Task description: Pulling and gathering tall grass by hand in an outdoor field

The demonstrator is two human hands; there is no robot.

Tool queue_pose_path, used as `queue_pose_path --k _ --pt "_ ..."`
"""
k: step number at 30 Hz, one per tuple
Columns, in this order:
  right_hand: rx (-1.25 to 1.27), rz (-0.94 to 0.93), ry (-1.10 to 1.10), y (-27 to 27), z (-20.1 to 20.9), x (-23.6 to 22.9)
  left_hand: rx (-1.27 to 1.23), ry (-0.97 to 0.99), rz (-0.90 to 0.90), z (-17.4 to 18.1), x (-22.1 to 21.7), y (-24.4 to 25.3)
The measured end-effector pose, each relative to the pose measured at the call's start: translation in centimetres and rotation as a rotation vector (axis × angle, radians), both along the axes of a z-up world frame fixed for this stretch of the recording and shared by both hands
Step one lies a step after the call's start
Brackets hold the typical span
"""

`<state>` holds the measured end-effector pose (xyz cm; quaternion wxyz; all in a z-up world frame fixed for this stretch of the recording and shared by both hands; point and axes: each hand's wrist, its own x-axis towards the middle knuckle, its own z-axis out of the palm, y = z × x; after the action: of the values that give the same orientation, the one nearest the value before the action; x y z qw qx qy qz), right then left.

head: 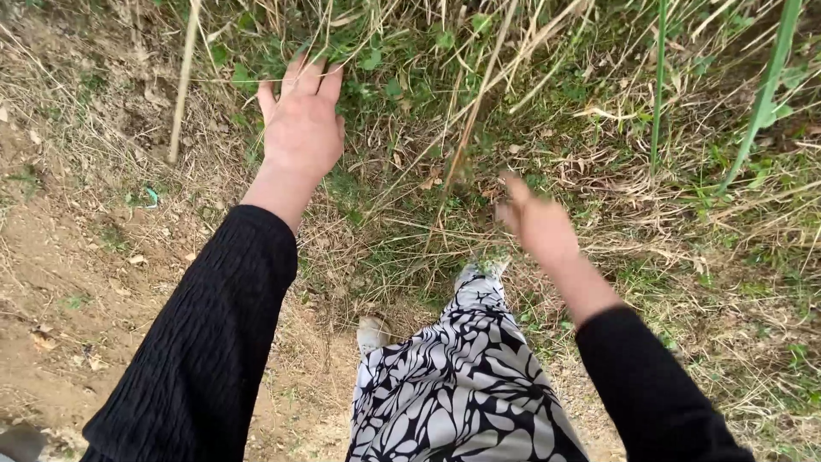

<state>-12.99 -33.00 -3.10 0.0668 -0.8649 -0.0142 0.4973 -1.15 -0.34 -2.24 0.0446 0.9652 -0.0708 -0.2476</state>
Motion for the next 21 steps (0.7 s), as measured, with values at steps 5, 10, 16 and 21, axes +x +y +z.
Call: queue_pose_path --k 5,10,16,21 --pt "0.109 -0.115 -0.148 3.3 0.3 9.1 -0.036 -0.014 0.035 -0.1 -0.6 -0.8" --pt "0.058 -0.124 -0.219 2.6 -1.7 9.8 -0.087 -0.050 0.023 0.1 -1.0 -0.4" --pt "0.039 -0.131 -0.444 -2.4 -2.0 3.3 -0.166 -0.130 0.014 0.0 -1.4 -0.1" --pt "0.039 -0.183 -0.576 -8.9 -2.3 -7.0 -0.148 -0.100 -0.001 0.1 -1.7 0.2"
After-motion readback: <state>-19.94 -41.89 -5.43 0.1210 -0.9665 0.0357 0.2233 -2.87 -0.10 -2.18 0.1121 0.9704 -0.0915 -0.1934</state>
